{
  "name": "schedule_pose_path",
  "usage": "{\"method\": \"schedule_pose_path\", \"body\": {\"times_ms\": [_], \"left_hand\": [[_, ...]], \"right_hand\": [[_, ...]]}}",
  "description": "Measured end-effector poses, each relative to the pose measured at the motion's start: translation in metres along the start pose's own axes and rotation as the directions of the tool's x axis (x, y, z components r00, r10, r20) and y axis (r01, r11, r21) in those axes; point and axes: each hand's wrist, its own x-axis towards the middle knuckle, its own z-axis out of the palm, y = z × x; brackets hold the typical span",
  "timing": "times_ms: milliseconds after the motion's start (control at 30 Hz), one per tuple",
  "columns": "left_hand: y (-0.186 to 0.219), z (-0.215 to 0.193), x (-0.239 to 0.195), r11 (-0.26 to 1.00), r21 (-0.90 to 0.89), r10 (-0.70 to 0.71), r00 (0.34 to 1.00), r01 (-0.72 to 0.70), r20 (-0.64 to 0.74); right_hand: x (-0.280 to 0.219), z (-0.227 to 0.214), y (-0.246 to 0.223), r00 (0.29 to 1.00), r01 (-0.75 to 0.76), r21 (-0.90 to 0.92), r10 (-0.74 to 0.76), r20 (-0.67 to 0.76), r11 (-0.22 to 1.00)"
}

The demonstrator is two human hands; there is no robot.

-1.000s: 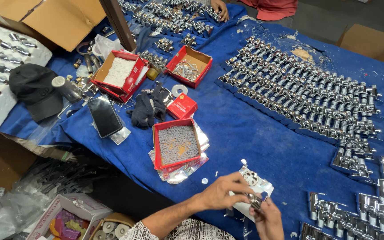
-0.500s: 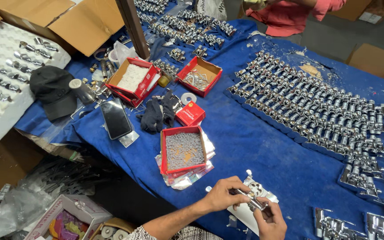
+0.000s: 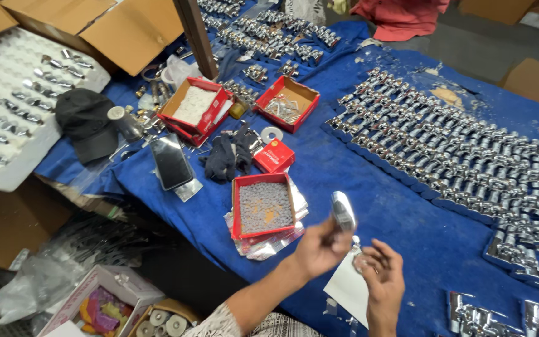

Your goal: The person assembles metal faucet components by picking up small plastic seals and metal housing parts by hand, then fitting them together at a workbench.

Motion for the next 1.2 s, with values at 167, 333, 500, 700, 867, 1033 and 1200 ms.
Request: {"method": "schedule_pose_path", "body": {"times_ms": [167, 333, 500, 700, 867, 1033, 1200], "left_hand": [[-0.011, 0.086, 0.031, 0.969, -0.243, 0.089, 0.843, 0.051, 0.531], [-0.023, 0.122, 0.03, 0.95, -0.296, 0.105, 0.794, 0.097, 0.598], [-0.02, 0.122, 0.028, 0.945, -0.314, 0.118, 0.8, 0.092, 0.588], [-0.018, 0.119, 0.03, 0.943, -0.325, 0.13, 0.811, 0.078, 0.571], [-0.01, 0.122, 0.024, 0.947, -0.318, 0.179, 0.77, 0.033, 0.612], [-0.009, 0.128, 0.022, 0.934, -0.356, 0.209, 0.763, 0.029, 0.612], [-0.014, 0.142, 0.025, 0.924, -0.377, 0.213, 0.738, 0.061, 0.64]], "right_hand": [[0.008, 0.05, 0.003, 0.974, 0.176, 0.166, -0.196, 0.113, 0.97], [0.003, 0.052, 0.026, 0.893, 0.45, 0.077, -0.449, -0.034, 0.89], [-0.014, 0.044, 0.054, 0.871, 0.477, 0.149, -0.489, 0.053, 0.866], [-0.013, 0.051, 0.041, 0.835, 0.539, 0.123, -0.548, 0.048, 0.833], [-0.028, 0.048, 0.071, 0.889, 0.419, 0.169, -0.441, 0.126, 0.892], [-0.022, 0.056, 0.045, 0.857, 0.492, 0.094, -0.501, 0.119, 0.865], [-0.016, 0.061, 0.036, 0.84, 0.529, 0.132, -0.539, 0.06, 0.838]]}}
